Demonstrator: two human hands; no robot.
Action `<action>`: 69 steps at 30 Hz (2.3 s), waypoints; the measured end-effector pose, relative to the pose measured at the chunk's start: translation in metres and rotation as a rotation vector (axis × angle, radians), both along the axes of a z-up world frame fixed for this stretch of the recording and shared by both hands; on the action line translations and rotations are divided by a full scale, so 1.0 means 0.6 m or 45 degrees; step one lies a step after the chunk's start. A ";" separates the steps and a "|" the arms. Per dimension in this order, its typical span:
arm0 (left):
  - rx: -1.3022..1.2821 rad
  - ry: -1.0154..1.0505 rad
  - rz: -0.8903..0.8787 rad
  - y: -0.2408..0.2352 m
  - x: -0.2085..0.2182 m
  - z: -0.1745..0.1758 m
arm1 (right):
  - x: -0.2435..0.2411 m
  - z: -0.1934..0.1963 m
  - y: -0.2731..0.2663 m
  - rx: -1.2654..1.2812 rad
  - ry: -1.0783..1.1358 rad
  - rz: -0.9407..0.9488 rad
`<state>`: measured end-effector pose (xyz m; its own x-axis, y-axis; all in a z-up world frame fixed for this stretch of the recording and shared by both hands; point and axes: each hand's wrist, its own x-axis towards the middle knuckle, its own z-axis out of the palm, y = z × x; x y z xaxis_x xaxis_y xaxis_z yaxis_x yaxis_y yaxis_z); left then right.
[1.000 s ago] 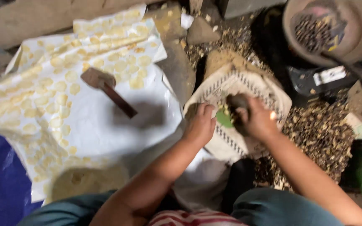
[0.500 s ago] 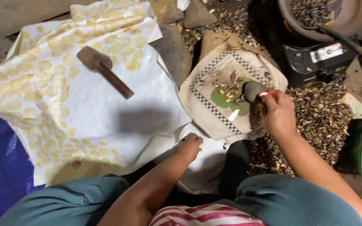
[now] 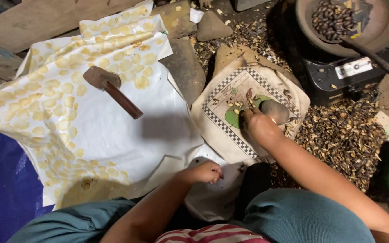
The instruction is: The person uses a hammer to crack open cocoa pods on a white sheet, then uses a stone to crush the beans on a sack. They also stir beans in a pan over a heat source using a slotted spoon.
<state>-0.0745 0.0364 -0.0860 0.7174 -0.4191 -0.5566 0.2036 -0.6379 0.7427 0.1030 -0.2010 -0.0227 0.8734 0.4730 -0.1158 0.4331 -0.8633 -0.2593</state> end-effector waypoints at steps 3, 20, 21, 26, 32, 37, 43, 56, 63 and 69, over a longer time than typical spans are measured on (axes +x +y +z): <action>-0.682 1.049 0.368 0.000 0.062 0.114 | 0.053 0.014 -0.022 -1.451 -0.008 1.059; 0.367 -0.955 0.242 -0.053 0.336 0.042 | 0.096 0.112 0.031 0.380 0.310 -0.197; 0.368 -0.954 0.232 -0.053 0.327 0.050 | 0.097 0.086 0.037 0.385 0.312 -0.205; -0.518 0.087 0.999 -0.047 0.304 0.093 | 0.069 0.200 0.052 0.349 0.676 -0.292; -1.172 0.498 1.144 -0.021 0.268 0.192 | 0.068 0.138 -0.011 0.134 0.662 -0.266; -1.262 0.823 1.156 -0.038 0.231 0.208 | 0.020 0.161 0.016 0.419 0.596 -0.295; -1.742 1.169 1.194 -0.008 0.224 0.145 | 0.011 0.128 0.012 -0.069 0.394 0.006; -1.424 1.012 1.700 0.000 0.236 0.131 | 0.005 0.075 0.075 -0.195 -0.178 0.097; -1.602 1.073 1.689 -0.049 0.241 0.191 | 0.014 0.350 0.058 -0.029 0.483 0.016; -2.052 0.420 0.466 0.216 0.376 0.466 | 0.017 0.548 0.052 0.452 -0.361 -0.227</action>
